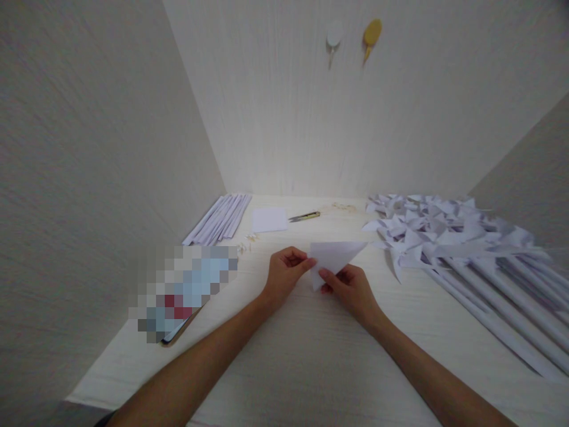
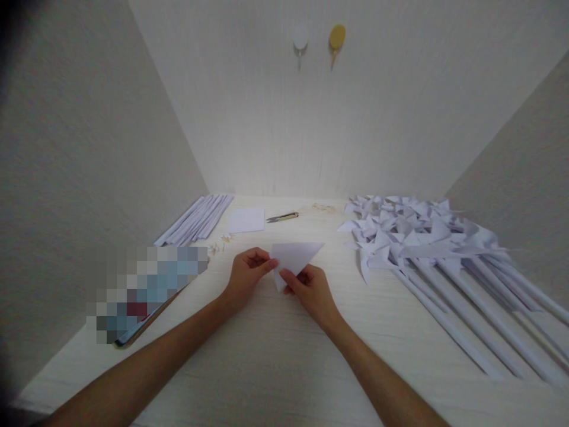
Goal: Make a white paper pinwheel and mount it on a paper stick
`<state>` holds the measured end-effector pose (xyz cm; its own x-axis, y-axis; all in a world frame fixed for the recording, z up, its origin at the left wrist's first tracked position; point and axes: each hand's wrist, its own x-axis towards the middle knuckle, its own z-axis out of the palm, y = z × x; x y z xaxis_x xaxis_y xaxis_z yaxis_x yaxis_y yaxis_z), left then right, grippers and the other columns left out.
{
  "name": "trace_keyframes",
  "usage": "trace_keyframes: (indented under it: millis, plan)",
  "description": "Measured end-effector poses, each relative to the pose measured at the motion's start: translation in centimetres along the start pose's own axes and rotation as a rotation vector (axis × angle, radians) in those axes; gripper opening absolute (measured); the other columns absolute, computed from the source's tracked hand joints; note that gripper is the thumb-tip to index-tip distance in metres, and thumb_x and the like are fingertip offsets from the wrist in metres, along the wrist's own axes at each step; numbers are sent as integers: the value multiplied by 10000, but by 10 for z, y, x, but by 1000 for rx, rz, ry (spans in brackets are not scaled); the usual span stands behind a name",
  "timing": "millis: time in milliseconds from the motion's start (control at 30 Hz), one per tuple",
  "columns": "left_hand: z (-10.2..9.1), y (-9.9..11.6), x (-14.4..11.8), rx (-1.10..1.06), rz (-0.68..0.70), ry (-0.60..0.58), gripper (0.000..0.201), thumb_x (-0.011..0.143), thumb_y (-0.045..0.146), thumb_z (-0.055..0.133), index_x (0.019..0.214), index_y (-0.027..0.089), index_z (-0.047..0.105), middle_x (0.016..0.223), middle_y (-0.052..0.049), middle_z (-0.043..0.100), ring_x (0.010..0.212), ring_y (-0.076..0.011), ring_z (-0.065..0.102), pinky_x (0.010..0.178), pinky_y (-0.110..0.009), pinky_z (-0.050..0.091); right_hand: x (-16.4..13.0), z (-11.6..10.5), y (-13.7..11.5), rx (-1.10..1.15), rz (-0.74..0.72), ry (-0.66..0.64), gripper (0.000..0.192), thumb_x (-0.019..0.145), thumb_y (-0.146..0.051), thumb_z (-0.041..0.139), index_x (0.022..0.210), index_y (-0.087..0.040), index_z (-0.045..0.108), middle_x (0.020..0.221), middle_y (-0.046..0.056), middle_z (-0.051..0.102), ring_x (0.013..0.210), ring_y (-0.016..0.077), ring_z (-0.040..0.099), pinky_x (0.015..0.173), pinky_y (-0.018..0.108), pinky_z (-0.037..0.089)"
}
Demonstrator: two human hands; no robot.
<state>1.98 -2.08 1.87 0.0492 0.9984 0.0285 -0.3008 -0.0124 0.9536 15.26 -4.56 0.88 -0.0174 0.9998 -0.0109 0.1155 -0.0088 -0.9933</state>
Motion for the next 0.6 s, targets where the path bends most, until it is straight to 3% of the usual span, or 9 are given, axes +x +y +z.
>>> trace_keyframes:
  millis: [433,600]
  plan:
    - [-1,-1,-2,12,40,-65,251,520,243,717,550,136,493,480,64,531,457,-35,466,479,-161,370,0,1,-2,166,50,-88,325,594,-448,638,496,-148,560,364,-14,533,332,72,439,372,202,338]
    - [-1,-1,-3,4,5,-163,256,528,275,718,667,143,547,598,27,615,525,-74,534,511,-190,413,-2,3,-3,141,75,-110,355,600,-454,634,460,-144,532,345,-20,508,307,61,412,339,192,291]
